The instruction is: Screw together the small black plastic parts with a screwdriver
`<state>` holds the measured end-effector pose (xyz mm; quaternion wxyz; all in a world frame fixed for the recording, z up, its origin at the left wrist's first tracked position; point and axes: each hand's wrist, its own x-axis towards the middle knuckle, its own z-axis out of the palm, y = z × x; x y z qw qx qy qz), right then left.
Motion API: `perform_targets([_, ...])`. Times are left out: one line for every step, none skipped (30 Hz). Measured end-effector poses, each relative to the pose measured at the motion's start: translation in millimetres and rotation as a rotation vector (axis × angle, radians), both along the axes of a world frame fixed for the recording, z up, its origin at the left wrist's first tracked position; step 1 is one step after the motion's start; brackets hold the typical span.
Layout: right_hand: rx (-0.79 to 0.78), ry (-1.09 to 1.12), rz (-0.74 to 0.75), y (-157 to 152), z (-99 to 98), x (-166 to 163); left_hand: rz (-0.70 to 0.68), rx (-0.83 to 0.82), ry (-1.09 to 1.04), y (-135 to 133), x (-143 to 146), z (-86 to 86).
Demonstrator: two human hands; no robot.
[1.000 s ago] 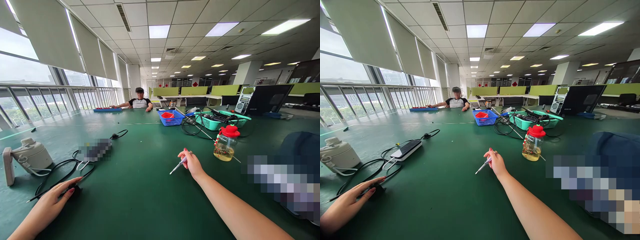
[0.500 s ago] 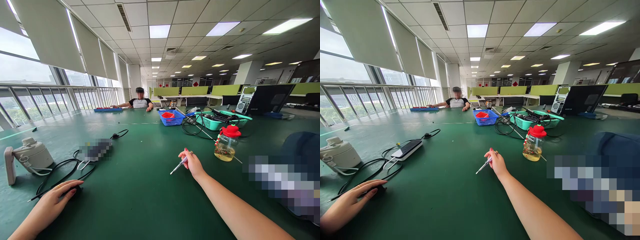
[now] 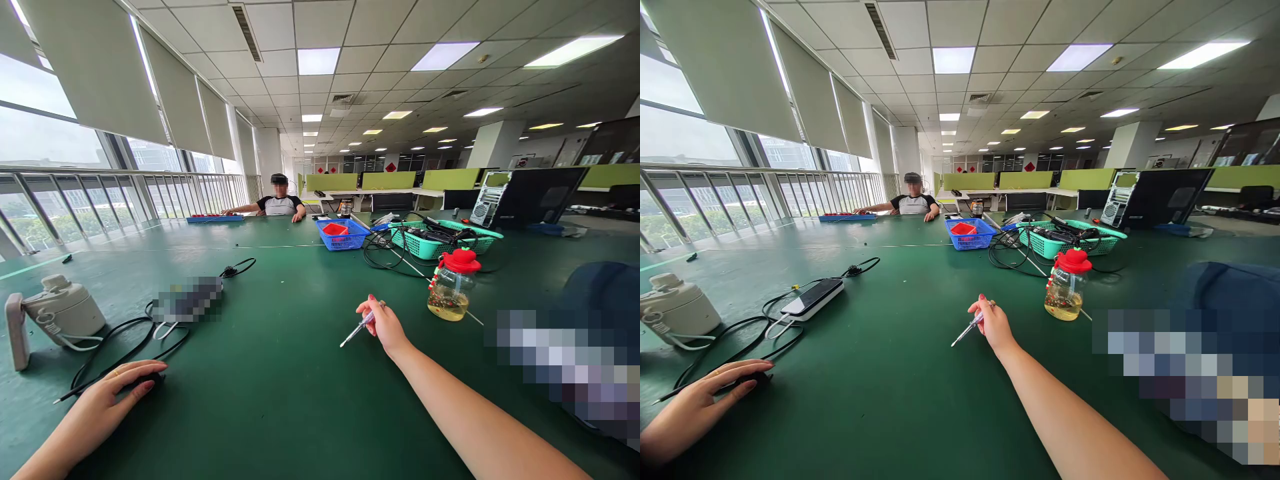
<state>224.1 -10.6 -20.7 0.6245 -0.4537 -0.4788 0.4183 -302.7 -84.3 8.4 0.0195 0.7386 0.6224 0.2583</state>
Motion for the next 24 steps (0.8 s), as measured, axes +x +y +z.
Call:
perform_targets([0.002,-0.006,0.0,0,-0.5,0,-0.006,-0.009,-0.005,0,0,0.6])
perform_targets([0.003,-0.013,0.0,0,-0.8,0,-0.01,-0.013,-0.01,0,1,0.9])
perform_targets([0.004,-0.02,-0.001,1,-1.0,0,-0.014,-0.014,-0.015,0,0,0.9])
perform_targets([0.005,-0.026,-0.002,1,-1.0,0,-0.019,-0.013,-0.022,0,0,0.7])
perform_targets([0.007,-0.03,-0.003,1,-0.8,0,-0.025,-0.013,-0.03,0,0,0.2])
perform_targets([0.009,-0.03,-0.003,1,-0.4,0,-0.03,-0.012,-0.043,1,-1,-0.3])
perform_targets([0.009,-0.027,-0.003,0,0.2,0,-0.036,-0.015,-0.059,1,-1,-0.8])
perform_targets([0.009,-0.021,-0.003,0,0.8,0,-0.038,-0.019,-0.077,1,-1,-1.2])
perform_targets([0.01,-0.014,-0.003,-1,1.5,-1,-0.036,-0.025,-0.095,1,0,-1.3])
perform_targets([0.011,-0.009,-0.002,-1,2.1,-1,-0.03,-0.033,-0.112,0,0,-1.2])
perform_targets([0.01,-0.006,-0.002,-1,2.6,-1,-0.023,-0.04,-0.124,0,1,-0.8])
perform_targets([0.008,-0.004,-0.003,-2,2.9,-1,-0.015,-0.05,-0.131,0,2,-0.3])
perform_targets([0.007,-0.005,-0.004,-2,3.0,-1,-0.011,-0.058,-0.132,-1,3,0.4])
perform_targets([0.006,-0.005,-0.004,-2,2.9,-1,-0.009,-0.062,-0.129,-1,3,0.9])
perform_targets([0.004,-0.004,-0.005,-1,2.6,-1,-0.008,-0.061,-0.123,-1,3,1.2])
perform_targets([0.003,-0.002,-0.005,-1,2.2,-1,-0.006,-0.05,-0.119,-1,3,1.1])
perform_targets([0.001,0.0,-0.004,-1,1.7,-1,-0.002,-0.032,-0.117,-1,1,0.5])
perform_targets([0.0,0.001,-0.002,0,1.3,-1,0.002,-0.009,-0.12,-1,0,-0.5])
perform_targets([-0.001,0.001,-0.001,0,1.2,-1,0.01,0.018,-0.13,-1,-3,-1.9])
perform_targets([-0.001,0.001,-0.001,0,1.3,-1,0.025,0.044,-0.145,-1,-6,-3.7])
perform_targets([0.0,-0.001,-0.002,-1,1.7,-1,0.047,0.07,-0.161,0,-9,-5.6])
perform_targets([0.002,-0.004,-0.004,-1,2.5,-1,0.076,0.091,-0.175,0,-12,-7.4])
perform_targets([0.003,-0.006,-0.006,-2,3.4,-2,0.111,0.108,-0.187,1,-14,-8.9])
perform_targets([0.003,-0.009,-0.007,-2,4.4,-2,0.15,0.12,-0.195,1,-16,-9.8])
